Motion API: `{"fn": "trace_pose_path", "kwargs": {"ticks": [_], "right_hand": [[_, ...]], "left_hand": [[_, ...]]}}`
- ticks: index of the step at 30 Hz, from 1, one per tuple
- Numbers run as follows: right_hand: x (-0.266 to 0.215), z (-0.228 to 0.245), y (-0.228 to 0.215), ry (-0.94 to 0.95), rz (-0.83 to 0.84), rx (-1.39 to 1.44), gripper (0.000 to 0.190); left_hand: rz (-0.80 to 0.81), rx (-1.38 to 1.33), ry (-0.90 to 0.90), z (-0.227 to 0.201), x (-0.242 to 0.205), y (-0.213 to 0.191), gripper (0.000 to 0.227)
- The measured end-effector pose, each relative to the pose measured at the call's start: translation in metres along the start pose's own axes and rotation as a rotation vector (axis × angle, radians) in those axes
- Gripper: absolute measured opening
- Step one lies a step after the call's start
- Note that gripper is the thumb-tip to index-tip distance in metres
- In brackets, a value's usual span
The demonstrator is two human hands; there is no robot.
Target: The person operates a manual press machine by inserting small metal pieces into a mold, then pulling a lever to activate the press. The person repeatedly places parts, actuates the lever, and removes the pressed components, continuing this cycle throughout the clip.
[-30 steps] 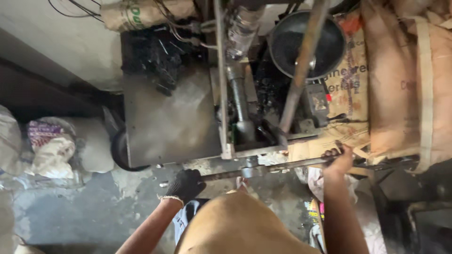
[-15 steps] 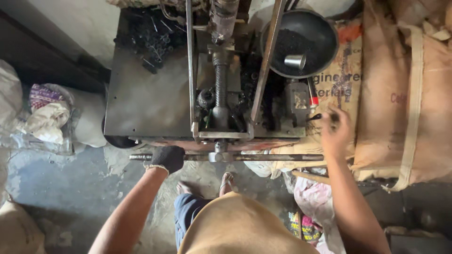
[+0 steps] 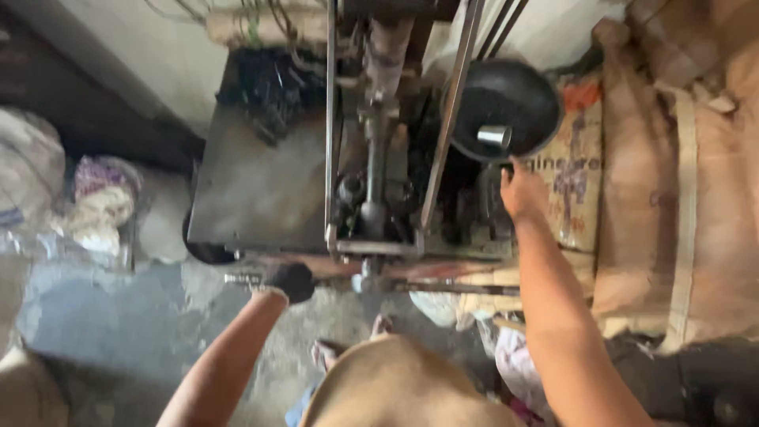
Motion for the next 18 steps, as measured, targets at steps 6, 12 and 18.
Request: {"fn": "trace_pose_path", "kwargs": {"ticks": [6, 12, 18], "right_hand": [[-0.005, -0.013, 0.012, 0.034, -0.010, 0.133, 0.030], [-0.008, -0.005, -0.004, 0.031, -0.086, 0.319, 0.026], [-0.009, -0.004, -0.008, 0.077, -0.079, 0.351, 0.026]], "left_hand": [[0.064, -0.020, 0.200, -0.008, -0.008, -0.014, 0.038], [-0.035, -0.118, 0.307, -0.015, -0.015, -0.035, 0.035], [0.073, 0.003, 0.233, -0.014, -0.014, -0.029, 0.036]]}}
Point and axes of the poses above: each hand's wrist, its own x-axis towards the middle knuckle, its own y-axis out of the palm, z = x × y, the point moved 7 cm from there along x, towards the middle knuckle, and after that the axes turned 1 degree about z, right-handed, at the moved point
